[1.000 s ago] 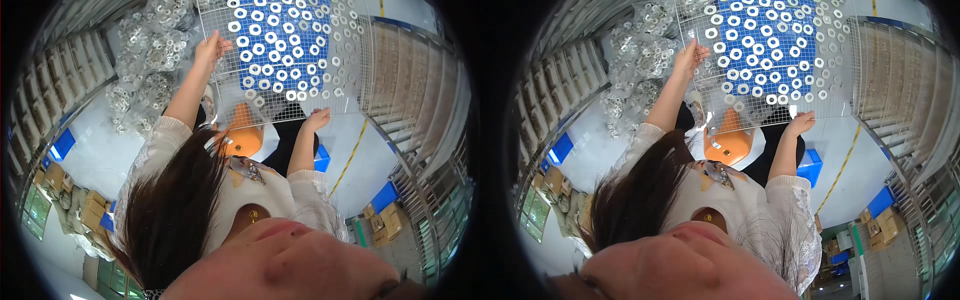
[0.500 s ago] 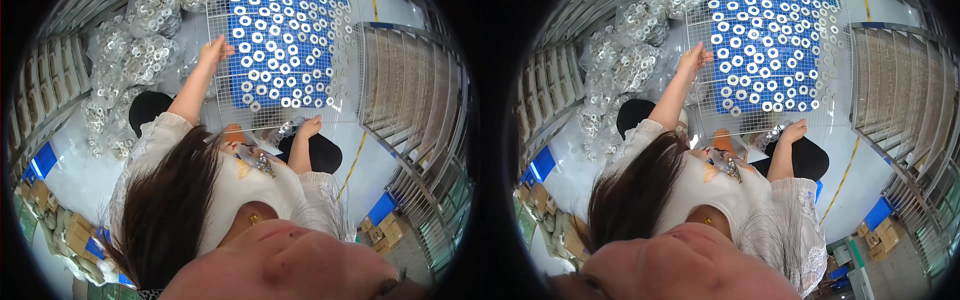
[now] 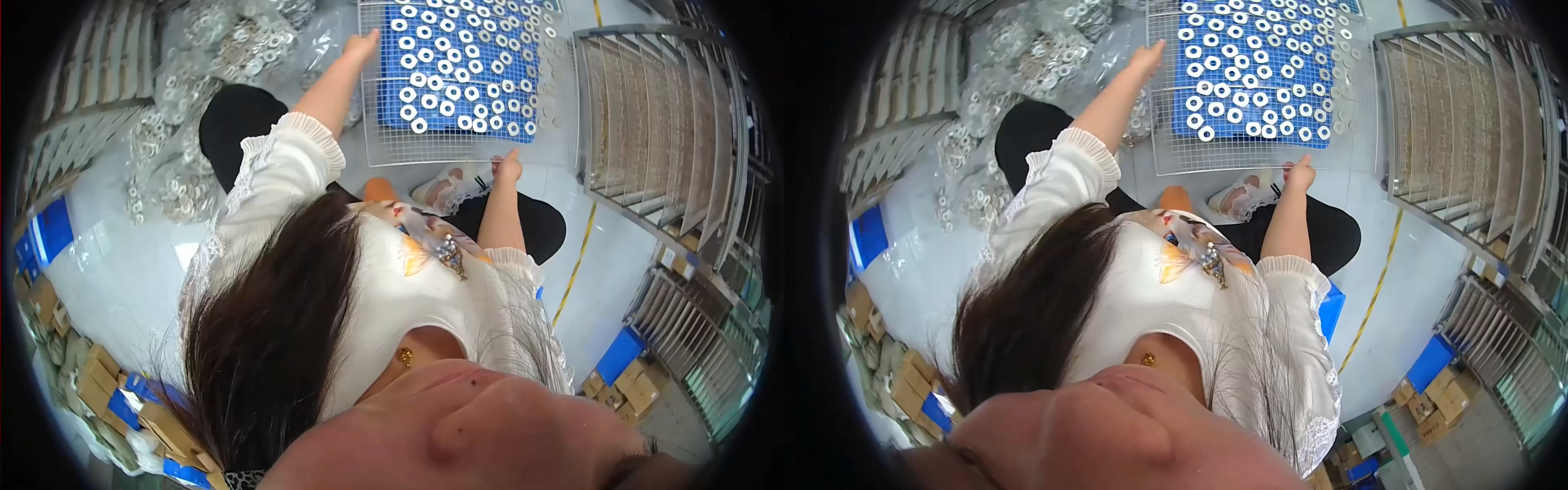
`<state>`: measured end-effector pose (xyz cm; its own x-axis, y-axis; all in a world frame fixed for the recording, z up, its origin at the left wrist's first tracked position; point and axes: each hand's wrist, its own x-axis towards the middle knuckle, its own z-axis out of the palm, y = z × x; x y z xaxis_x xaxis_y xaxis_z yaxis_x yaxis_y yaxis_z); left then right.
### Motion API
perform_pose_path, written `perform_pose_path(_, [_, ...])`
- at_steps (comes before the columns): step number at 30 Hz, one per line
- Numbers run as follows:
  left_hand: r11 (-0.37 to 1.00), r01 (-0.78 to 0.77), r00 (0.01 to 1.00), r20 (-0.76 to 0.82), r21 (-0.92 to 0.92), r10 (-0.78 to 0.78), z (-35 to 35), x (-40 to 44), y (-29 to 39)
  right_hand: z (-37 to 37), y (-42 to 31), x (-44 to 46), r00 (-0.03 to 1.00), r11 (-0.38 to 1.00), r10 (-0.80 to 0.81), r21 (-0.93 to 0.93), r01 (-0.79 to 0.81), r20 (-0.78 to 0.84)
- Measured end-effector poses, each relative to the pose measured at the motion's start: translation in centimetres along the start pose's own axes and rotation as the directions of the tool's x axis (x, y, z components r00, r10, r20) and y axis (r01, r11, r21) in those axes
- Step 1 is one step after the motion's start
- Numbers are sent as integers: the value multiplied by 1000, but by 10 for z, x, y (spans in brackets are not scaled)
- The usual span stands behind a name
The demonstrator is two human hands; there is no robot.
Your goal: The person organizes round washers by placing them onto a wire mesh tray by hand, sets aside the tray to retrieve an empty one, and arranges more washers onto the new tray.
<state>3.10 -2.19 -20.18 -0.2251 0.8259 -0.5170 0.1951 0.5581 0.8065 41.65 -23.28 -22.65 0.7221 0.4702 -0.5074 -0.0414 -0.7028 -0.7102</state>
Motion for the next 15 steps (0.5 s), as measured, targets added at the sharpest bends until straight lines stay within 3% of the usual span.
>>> perform_pose_path(1, [932, -52, 989, -113, 359, 99, -5, -11, 9, 2, 0, 6, 993, 983, 113, 145, -115, 23])
perform_pose_path(2, [862, -123, 971, -120, 492, 207, -11, -28, 12, 8, 5, 8, 971, 929, 230, 282, -239, 65])
perform_pose_path(3, [855, -123, 967, -134, 504, 218, -26, -50, 15, 14, 7, 5, 969, 925, 230, 290, -245, 86])
perform_pose_path(5, [596, -465, 768, -37, 655, 640, -47, -91, 27, 16, 1, 8, 960, 914, 248, 298, -276, 128])
perform_pose_path(6, [469, -434, 655, -88, 769, 751, -58, -106, 29, 27, 2, 21, 961, 909, 242, 317, -272, 131])
perform_pose_path(7, [348, -366, 527, -116, 863, 842, -67, -115, 25, 42, 2, 31, 952, 922, 298, 279, -270, -63])
perform_pose_path(8, [345, -363, 527, -115, 866, 842, -74, -126, 27, 40, 0, 24, 935, 928, 319, 251, -276, -152])
perform_pose_path(9, [440, -218, 797, -101, 871, 595, -85, -138, 32, 38, 1, 20, 910, 931, 338, 224, -287, -240])
perform_pose_path(10, [484, -40, 959, -103, 874, 264, -99, -149, 32, 18, -35, -9, 989, 885, 114, -442, -142, -90])
perform_pose_path(11, [415, -211, 972, 144, 885, 188, -110, -121, -2, 15, -56, -29, 996, 930, -36, -368, 3, -81])
perform_pose_path(12, [364, -383, 922, 377, 849, 91, -120, -97, -32, 11, -79, -52, 980, 943, -184, -296, 155, -71])
perform_pose_path(13, [398, -408, 906, 419, 822, 65, -123, -110, -41, 16, -89, -72, 926, 846, -104, 458, 274, -362])
perform_pose_path(15, [439, -416, 894, 446, 797, 38, -120, -143, -46, 23, -120, -117, 781, 818, -476, 122, 563, -405])
